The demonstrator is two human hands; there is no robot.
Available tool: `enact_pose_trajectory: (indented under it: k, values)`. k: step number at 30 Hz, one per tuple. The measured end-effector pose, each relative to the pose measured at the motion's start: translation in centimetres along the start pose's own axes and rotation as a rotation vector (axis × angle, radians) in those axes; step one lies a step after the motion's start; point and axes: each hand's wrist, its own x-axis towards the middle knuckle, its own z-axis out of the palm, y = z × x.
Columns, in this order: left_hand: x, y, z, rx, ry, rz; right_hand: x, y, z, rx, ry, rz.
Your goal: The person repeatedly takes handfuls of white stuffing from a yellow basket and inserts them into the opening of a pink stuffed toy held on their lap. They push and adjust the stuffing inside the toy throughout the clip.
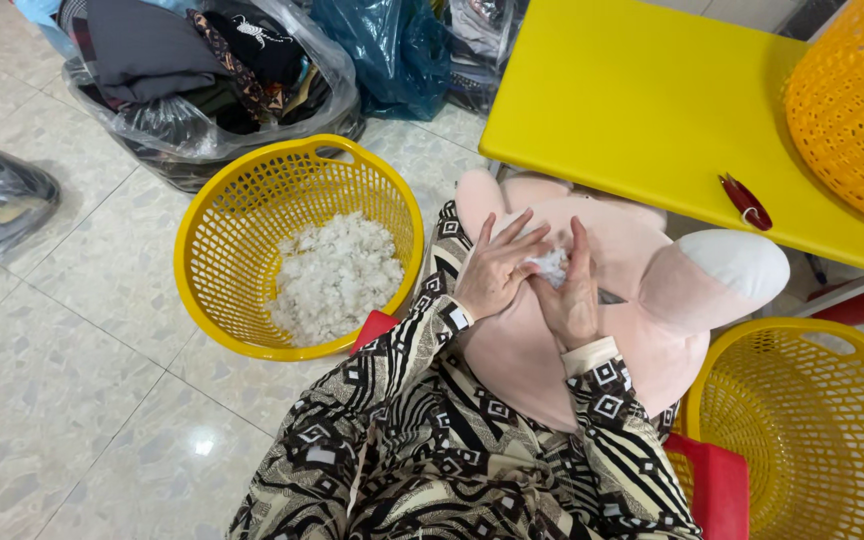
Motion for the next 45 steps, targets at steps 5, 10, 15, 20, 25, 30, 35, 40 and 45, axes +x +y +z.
enact_pose_trajectory:
  k: [5, 10, 15, 20, 25, 30, 35, 40, 45]
  values:
    - [0.5, 0.9, -0.4, -0.176, 0.12, -0.04, 0.0, -0.2, 0.5, -0.054, 0.032, -0.123]
    - [0.9, -0.1, -0.9, -0.376, 0.355, -0.116, 0.2, 0.8, 0.4, 0.042, -0.008, -0.007]
    - [-0.5, -10.4, -6.0, -0.348, 0.583, -0.218, 0.0, 1.5, 0.2, 0.089, 0.02, -0.044]
    - [-11.3, -19.9, -11.3, 0.504, 0.097, -1.181, -0.3, 1.5, 0.4, 0.11, 0.001, 0.068]
    - [-11.7, -20.5, -11.5, 0.543, -0.019, -1.229, -0.3, 1.4, 0.5, 0.109, 0.026, 0.035]
    - [-1.3, -10.7, -6.7, 0.158, 0.155, -0.219, -0.2, 1.5, -0.1, 0.111, 0.104, -0.044]
    - [3.0, 1.4, -1.3, -0.033, -0.154, 0.104, -1.2, 1.8, -1.9, -0.145, 0.233, -0.38]
    - [3.3, 2.6, 0.7, -0.036, -0.229, 0.077, -1.1, 1.6, -3.0, 0.058, 0.248, -0.059]
    - [0.9, 0.7, 4.0, 0.069, -0.138, 0.021, -1.7, 0.2, -4.2, -0.132, 0.25, -0.187]
